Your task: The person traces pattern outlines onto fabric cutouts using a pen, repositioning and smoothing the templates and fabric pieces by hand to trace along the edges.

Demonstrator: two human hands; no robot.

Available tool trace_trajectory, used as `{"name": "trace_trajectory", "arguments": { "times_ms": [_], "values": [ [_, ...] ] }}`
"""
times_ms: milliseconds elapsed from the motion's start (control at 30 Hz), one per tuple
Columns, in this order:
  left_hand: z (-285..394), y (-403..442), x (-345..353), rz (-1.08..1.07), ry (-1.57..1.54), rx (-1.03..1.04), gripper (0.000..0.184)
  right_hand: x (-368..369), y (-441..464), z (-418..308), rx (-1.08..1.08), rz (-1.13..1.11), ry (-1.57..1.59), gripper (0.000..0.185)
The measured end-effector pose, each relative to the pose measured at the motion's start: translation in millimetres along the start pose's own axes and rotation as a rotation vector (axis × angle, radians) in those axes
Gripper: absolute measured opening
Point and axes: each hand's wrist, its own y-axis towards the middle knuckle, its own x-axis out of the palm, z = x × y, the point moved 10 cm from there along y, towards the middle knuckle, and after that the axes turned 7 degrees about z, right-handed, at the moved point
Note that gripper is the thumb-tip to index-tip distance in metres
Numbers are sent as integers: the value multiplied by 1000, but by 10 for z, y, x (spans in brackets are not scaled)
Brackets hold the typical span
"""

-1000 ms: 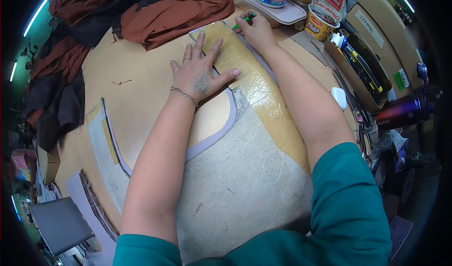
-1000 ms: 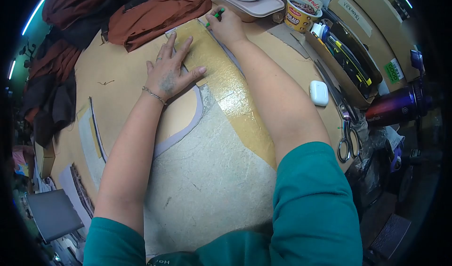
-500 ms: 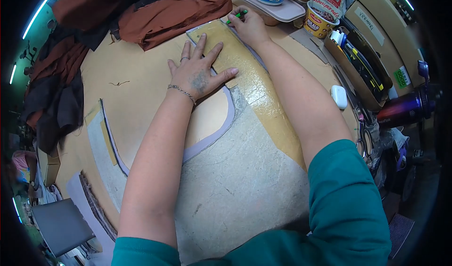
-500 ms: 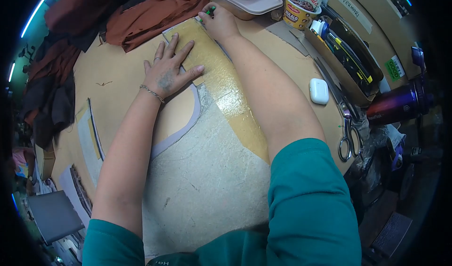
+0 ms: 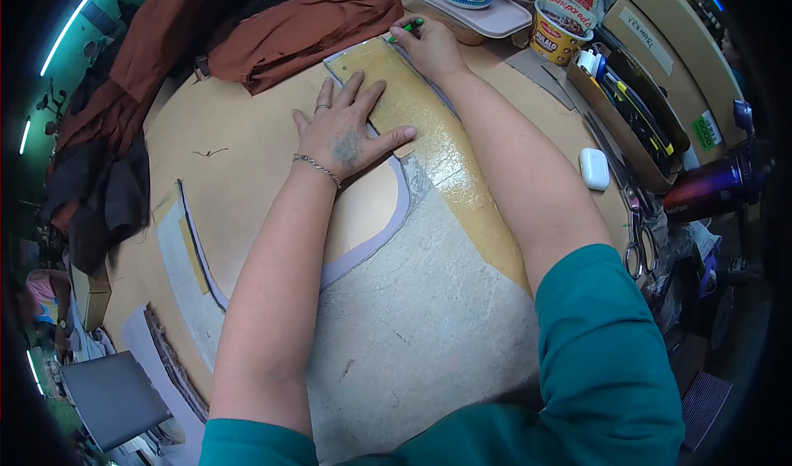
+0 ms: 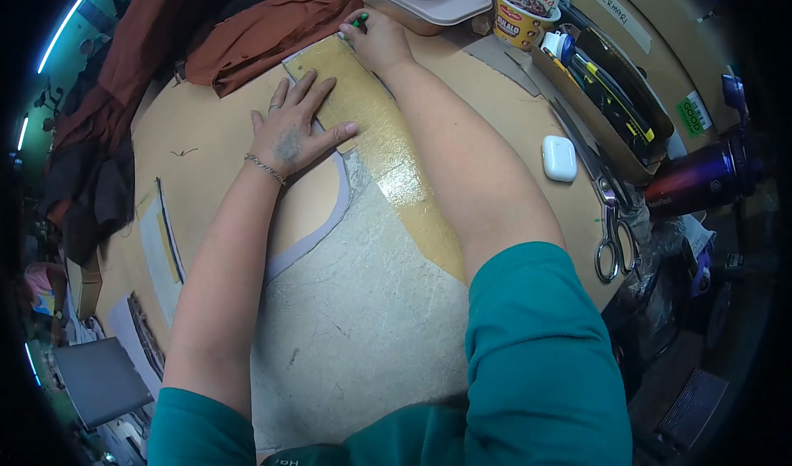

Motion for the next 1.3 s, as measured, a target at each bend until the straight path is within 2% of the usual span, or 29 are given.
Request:
{"name": "trace_trajectory", "arguments": {
  "times_ms": [167, 267, 367, 400, 500, 633, 667, 800, 900, 933, 1000, 1033, 1067, 1100, 1167, 1267, 1300],
  "values": [
    [46, -7, 4, -41, 22, -16, 90, 37, -54, -99, -20, -55, -77, 19],
    [171, 43, 1, 24, 87, 87, 95, -22, -108, -186, -35, -50, -135, 19],
    [348, 181, 39, -308, 87, 99, 102, -151, -314, -238, -100, -41, -224, 19],
    [424, 174, -50, -350, 128, 116, 106, -260, -435, -304, -135, -38, -254, 19],
    [424, 238, 32, -241, 172, 172, 109, -747, -960, -578, -244, -63, -323, 16],
    [438, 269, 73, -225, 127, 168, 112, -1679, -1960, -867, -152, -109, -257, 14],
    [446, 269, 74, -243, 133, 168, 112, -1885, -2273, -977, -208, -205, -409, 16],
    [461, 268, 86, -281, 170, 144, 112, -2706, -3058, -1229, 30, -350, -424, 15],
    [439, 303, 104, -287, 238, 131, 104, -3002, -3049, -1269, 83, -180, -177, 12],
    [440, 312, 115, -290, 224, 142, 102, -2963, -2855, -1272, 36, -107, -150, 12],
    [400, 317, 93, -256, 216, 109, 98, -2622, -2437, -995, 155, -66, 11, 13],
    [440, 245, 46, -398, 140, 88, 110, -2291, -2208, -834, 256, -23, 309, 10],
    [437, 233, -2, -394, 177, 64, 108, -1950, -1945, -682, 282, -59, 350, 10],
    [419, 253, 1, -361, 201, 54, 100, -1592, -1639, -531, 217, -128, 360, 11],
    [430, 241, -27, -360, 190, 58, 101, -945, -1082, -117, 307, -87, 423, 20],
    [413, 236, 9, -378, 174, 56, 103, -325, -271, 92, 110, -39, 279, 26],
    [421, 236, 13, -378, 188, 71, 104, -183, -110, 150, 121, -28, 282, 25]
  ]
}}
